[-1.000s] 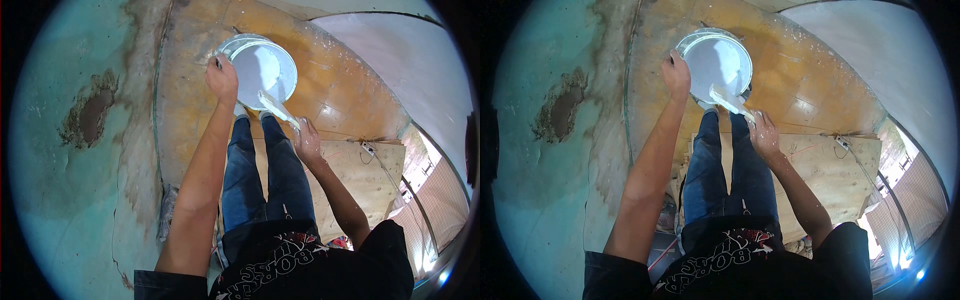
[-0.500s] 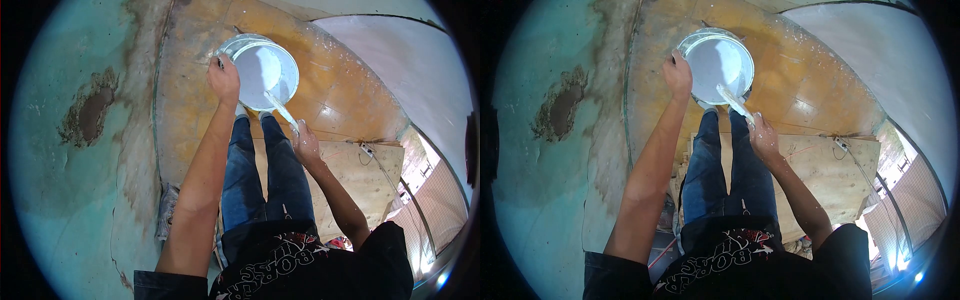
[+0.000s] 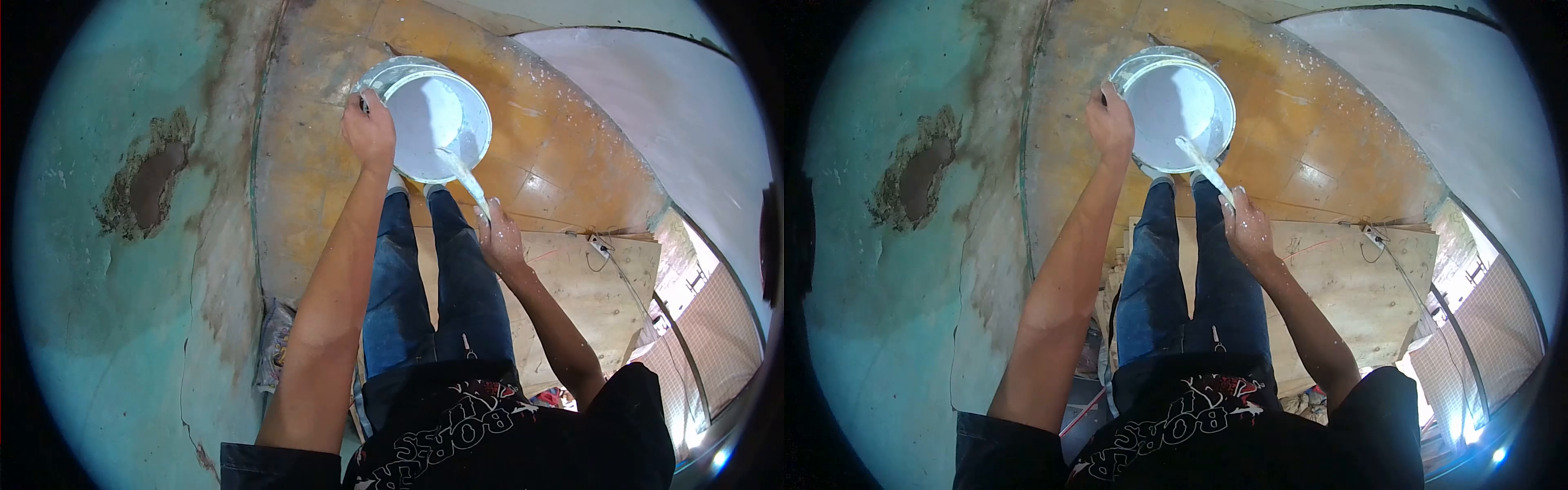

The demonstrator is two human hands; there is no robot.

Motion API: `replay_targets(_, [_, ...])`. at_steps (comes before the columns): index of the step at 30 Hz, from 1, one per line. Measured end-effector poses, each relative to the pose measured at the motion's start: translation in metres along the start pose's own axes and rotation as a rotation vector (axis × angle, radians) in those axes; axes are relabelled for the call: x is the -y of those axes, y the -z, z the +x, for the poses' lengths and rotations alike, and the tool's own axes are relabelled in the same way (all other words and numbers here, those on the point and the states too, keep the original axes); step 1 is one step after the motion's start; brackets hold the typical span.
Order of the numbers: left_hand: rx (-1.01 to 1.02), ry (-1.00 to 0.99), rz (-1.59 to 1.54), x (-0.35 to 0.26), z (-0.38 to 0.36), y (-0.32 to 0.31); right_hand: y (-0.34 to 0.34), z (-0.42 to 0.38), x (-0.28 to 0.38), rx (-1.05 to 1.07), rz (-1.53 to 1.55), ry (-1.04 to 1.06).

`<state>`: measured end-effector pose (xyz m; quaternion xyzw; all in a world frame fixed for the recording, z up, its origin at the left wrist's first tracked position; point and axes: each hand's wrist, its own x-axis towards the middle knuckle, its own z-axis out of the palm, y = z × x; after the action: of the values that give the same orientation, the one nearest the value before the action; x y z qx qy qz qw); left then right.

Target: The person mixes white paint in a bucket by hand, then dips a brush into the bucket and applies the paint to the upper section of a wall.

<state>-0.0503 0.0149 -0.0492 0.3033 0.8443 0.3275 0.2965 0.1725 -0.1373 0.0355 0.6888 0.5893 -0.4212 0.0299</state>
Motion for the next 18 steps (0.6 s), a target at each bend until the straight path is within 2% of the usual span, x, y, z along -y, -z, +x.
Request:
replay_targets(3, [-0.001,-0.007,-0.001,0.001,-0.002,-0.002,0.001,-0.004,0.002,-0.061,0.051,0.033])
replay_targets(13, [0.031,0.016,-0.020,0.002,-0.002,0.000,0.006,-0.004,0.008,-0.072,0.060,0.059])
replay_targets(16, [0.020,-0.005,0.042,0.000,-0.002,0.000,0.004,-0.005,0.006,-0.070,0.105,-0.002])
replay_targets(18, [0.024,0.003,0.033,0.000,-0.004,0.000,0.001,-0.003,0.004,-0.123,0.099,0.100])
